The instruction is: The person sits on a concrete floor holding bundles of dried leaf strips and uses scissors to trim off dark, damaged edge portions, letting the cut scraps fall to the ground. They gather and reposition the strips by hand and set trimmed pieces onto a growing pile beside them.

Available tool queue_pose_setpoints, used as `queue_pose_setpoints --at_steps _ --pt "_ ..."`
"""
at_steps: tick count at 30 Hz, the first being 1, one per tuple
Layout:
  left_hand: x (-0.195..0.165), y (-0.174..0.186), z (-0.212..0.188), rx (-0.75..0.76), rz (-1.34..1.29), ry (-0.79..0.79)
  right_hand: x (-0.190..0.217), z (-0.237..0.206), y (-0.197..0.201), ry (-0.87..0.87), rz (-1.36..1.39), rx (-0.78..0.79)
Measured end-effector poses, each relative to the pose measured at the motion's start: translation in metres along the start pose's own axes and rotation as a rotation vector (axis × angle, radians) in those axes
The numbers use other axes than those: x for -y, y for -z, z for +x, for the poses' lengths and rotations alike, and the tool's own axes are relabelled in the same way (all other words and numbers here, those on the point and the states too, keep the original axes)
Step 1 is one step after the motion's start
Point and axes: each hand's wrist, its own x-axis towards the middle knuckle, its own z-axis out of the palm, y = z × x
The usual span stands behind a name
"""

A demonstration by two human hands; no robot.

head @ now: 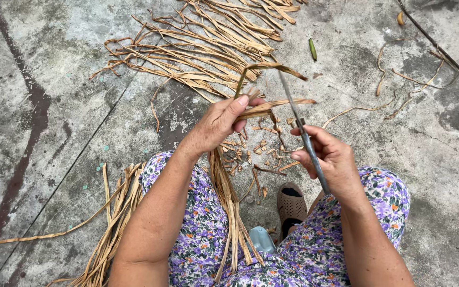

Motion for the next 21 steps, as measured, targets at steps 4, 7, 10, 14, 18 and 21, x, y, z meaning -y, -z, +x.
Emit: queue_pose_setpoints --at_steps 4,7,10,14,18,21 --pt "0.002 0.004 0.002 -0.097 -0.104 0.082 -0.008 0.002 0.005 0.096 0.021 -0.060" --pt "-0.001 0.011 0.001 -0.131 -0.180 0.047 -0.015 0.001 0.011 0.109 0.133 -0.045" --pt "-0.004 0.015 -0.004 -0.165 -0.259 0.066 -0.020 0.004 0.010 0.012 0.027 -0.037" --pt "-0.004 0.014 -0.005 -0.119 -0.237 0.093 -0.023 0.008 0.004 0.010 0.002 0.037" --pt "-0.004 0.002 0.001 -0.012 -0.148 0.106 -0.023 0.012 0.002 0.030 0.093 0.037" --pt "-0.009 -0.002 -0.002 0.041 -0.063 0.097 -0.019 0.012 0.002 -0.013 0.216 -0.021"
